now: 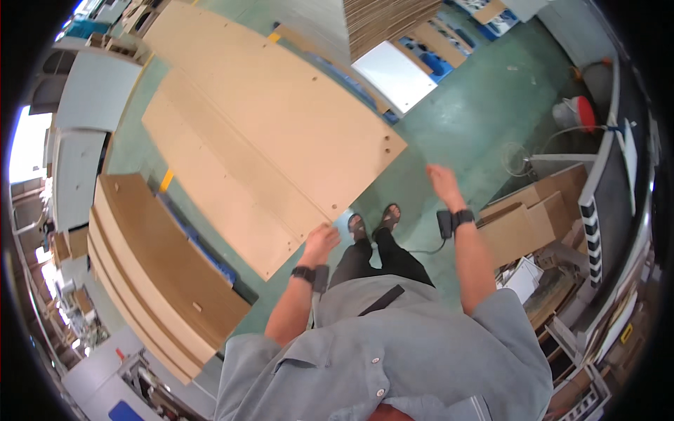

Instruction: Using an air nozzle to blow dust off wooden panels and stacking them in a furniture factory.

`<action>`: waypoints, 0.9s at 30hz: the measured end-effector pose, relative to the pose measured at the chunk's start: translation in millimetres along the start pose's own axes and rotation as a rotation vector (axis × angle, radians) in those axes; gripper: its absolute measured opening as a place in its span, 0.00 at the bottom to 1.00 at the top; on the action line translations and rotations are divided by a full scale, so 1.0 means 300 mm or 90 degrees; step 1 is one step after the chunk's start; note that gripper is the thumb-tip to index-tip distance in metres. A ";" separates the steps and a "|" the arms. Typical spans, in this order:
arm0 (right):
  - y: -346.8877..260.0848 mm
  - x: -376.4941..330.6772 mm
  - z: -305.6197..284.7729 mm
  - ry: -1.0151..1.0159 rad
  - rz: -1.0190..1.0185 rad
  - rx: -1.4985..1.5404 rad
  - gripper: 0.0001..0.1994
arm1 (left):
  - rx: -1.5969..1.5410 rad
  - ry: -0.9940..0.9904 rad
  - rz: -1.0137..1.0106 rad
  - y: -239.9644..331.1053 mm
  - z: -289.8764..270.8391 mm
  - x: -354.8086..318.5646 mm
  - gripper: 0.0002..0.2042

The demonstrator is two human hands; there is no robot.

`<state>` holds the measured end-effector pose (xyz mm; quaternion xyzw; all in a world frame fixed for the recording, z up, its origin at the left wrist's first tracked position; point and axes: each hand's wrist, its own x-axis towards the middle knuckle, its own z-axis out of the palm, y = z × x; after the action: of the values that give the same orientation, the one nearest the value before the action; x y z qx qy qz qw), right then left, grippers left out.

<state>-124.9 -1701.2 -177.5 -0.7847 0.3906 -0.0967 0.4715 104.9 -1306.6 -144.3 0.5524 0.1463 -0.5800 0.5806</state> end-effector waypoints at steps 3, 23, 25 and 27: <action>0.078 -0.252 -0.120 -0.090 0.107 0.179 0.10 | 0.051 -0.034 -0.071 -0.102 -0.256 0.003 0.15; 0.242 -0.416 -0.936 0.325 0.329 0.611 0.11 | 1.171 -0.230 -0.037 0.015 0.550 0.591 0.20; 0.250 -0.324 -0.988 0.289 0.339 0.627 0.11 | 1.261 -0.310 0.036 0.105 0.653 0.667 0.20; 0.249 -0.247 -1.044 0.253 0.355 0.636 0.12 | 1.352 -0.407 0.156 0.206 0.777 0.750 0.21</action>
<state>-376.8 -1875.9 -54.3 -0.3036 0.5696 -0.2861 0.7082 110.7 -1628.3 -216.9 0.6044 -0.6354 -0.4649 -0.1219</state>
